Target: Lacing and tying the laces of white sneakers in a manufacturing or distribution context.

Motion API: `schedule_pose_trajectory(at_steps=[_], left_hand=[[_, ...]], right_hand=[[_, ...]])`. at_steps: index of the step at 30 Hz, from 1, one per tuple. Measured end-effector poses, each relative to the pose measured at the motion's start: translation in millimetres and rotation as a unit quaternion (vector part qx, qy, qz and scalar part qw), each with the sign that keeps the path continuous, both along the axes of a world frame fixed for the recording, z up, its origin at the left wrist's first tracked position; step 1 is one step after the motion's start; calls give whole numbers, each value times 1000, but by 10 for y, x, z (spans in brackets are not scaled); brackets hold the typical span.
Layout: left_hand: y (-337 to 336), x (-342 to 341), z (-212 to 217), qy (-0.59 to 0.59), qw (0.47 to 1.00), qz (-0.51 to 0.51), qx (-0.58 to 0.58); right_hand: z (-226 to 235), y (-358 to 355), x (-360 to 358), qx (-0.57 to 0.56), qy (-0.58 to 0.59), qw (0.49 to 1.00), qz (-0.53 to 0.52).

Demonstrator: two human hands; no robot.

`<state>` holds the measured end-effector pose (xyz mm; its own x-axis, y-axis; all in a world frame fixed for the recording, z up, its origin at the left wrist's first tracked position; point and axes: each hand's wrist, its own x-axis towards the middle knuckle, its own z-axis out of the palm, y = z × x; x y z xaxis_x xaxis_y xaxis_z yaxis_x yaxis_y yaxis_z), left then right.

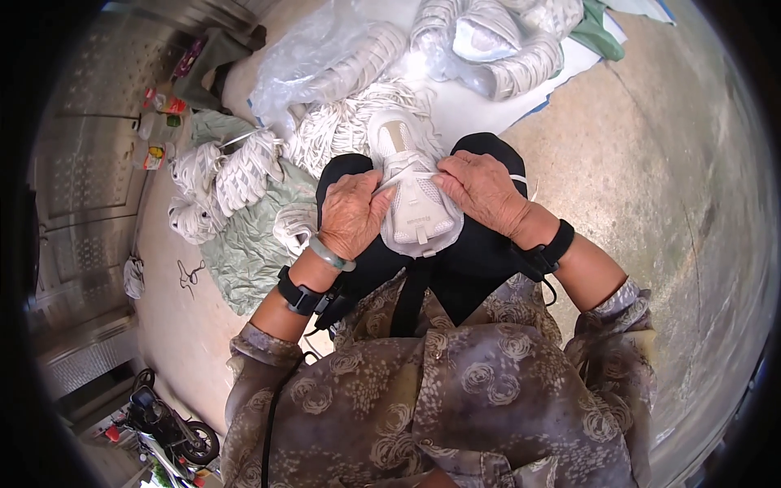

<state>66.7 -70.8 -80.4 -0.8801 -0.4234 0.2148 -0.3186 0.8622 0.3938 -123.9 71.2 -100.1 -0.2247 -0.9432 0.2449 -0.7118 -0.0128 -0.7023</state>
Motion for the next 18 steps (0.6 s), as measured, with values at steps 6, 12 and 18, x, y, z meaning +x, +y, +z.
schedule_pose_trajectory(at_steps=[6, 12, 18], left_hand=[[114, -135, 70, -12, 997, 51, 64], [106, 90, 66, 46, 966, 22, 253], [28, 114, 11, 57, 959, 49, 273]], right_hand=[[-24, -100, 90, 23, -70, 997, -24], [-61, -104, 127, -1, -95, 996, 5], [6, -119, 4, 39, -139, 989, 27]])
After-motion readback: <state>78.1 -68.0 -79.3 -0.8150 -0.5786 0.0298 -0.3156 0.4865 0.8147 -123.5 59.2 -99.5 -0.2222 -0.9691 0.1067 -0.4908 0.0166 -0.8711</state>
